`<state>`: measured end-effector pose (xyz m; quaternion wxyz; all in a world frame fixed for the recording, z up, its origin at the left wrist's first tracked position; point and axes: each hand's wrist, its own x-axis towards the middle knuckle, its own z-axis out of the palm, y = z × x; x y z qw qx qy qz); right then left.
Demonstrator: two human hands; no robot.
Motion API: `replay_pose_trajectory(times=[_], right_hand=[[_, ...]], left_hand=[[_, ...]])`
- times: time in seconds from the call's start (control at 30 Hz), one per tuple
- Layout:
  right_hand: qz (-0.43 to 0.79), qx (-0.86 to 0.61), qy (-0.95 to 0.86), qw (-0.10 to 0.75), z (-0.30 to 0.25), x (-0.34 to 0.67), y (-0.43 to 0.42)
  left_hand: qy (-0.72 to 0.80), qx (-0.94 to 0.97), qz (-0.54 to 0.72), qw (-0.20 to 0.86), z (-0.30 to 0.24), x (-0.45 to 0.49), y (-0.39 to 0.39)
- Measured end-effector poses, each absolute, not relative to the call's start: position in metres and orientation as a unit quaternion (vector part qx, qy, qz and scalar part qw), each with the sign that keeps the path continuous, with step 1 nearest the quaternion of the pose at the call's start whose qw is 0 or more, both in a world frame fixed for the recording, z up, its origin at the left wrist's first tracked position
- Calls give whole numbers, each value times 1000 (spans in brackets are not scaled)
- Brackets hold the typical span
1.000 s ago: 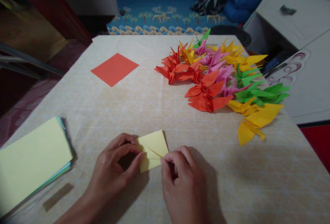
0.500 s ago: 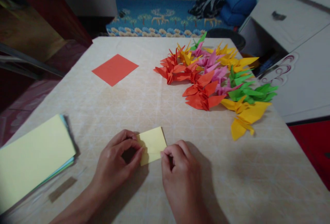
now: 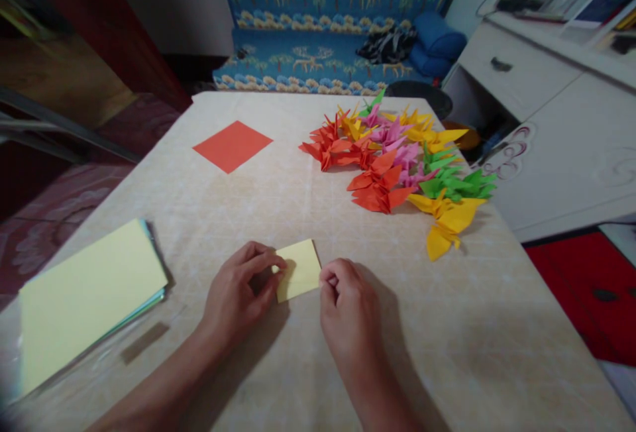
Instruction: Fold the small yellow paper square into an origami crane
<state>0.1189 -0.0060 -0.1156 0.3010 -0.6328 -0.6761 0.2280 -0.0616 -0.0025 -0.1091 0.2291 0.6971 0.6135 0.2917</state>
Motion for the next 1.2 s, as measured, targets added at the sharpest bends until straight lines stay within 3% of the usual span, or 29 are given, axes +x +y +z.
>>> replay_pose_trajectory(times=[0.23, 0.53, 0.67, 0.77, 0.97, 1.2], right_hand=[[237, -633, -664, 320, -120, 125, -7], [279, -633, -599, 403, -130, 131, 0], [268, -581, -652, 407, -123, 128, 18], [250, -521, -729, 366, -113, 122, 40], [227, -503, -812, 188, -98, 111, 72], [258, -529, -801, 107, -92, 120, 66]], left_hand=[[603, 698, 311, 230, -115, -64, -1], [591, 710, 318, 213, -115, -65, -2], [587, 714, 317, 213, -115, -67, -2], [581, 717, 323, 208, -116, -68, -2], [580, 711, 339, 206, -117, -69, -3], [583, 707, 341, 208, -118, -72, -2]])
